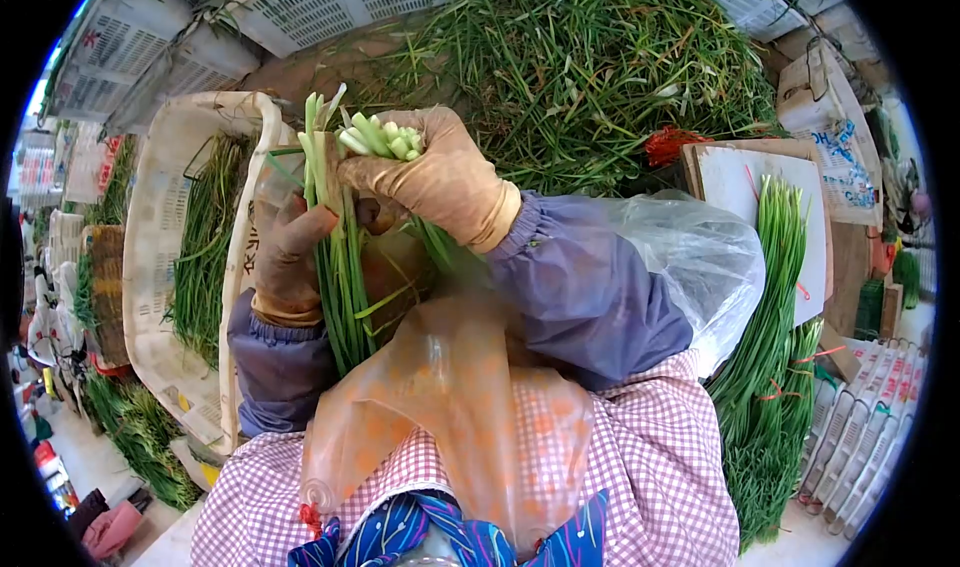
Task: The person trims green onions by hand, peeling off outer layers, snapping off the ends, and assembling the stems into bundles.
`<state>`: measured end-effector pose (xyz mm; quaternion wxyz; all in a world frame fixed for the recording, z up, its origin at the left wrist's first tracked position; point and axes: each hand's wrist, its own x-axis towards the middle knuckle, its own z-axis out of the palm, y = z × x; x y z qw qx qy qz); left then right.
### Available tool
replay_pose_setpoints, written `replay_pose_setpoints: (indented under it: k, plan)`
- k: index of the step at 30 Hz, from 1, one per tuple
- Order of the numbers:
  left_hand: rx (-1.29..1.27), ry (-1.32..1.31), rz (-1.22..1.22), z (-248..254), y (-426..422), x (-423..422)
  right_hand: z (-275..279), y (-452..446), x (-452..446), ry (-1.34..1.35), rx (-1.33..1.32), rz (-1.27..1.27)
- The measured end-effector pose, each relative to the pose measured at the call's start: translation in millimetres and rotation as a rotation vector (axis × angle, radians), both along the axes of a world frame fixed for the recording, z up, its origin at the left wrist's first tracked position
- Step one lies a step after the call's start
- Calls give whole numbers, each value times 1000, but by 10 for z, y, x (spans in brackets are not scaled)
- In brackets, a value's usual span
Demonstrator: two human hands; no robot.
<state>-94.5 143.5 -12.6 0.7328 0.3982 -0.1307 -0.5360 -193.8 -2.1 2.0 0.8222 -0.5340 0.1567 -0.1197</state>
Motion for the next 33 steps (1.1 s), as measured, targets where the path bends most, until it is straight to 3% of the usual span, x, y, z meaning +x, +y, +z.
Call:
replay_pose_setpoints:
  k: [3, 7, 9, 12, 16, 17, 20, 21, 22, 25, 27, 30, 32, 33]
  plan:
    - [20, -43, 90, -67, 66, 71, -107, -87, -45, 58, -83, -76]
    - [-23, -37, 132, -56, 41, 69, -199, -295, -182, 7, 137, -202]
    - [5, 5, 122, -45, 8, 33, -84, -197, -159, 18, 54, -161]
    - [152, -178, 112, 40, -78, -62, -94, 5, -46, 27, -25, -148]
    - [155, 39, 186, -24, -37, -55, -208, -92, -52, -11, -12, -175]
    - [176, -17, 125, -27, 2, 31, -218, -143, -104, -28, -1, -189]
    - [221, 85, 188, 91, 109, 45, -291, -418, -251, 30, 58, -432]
    - [17, 178, 28, 44, 156, 134, -353, -568, -303, 18, 71, -475]
    - [135, 116, 134, 64, 207, 173, -427, -704, -360, 5, 86, -521]
    - [144, 96, 308, 101, 239, 235, -403, -816, -461, -44, 79, -539]
    - [-50, 202, 127, 2, 368, 498, -330, -846, -482, -66, 19, -583]
    - [-146, 175, 63, 0, 689, 897, -321, -1146, -628, -106, 50, -781]
    - [130, -869, 612, -58, 825, 812, -460, -1354, -760, -13, -87, -885]
    - [31, -1291, 553, 38, 797, 762, -503, -1340, -761, -8, -189, -915]
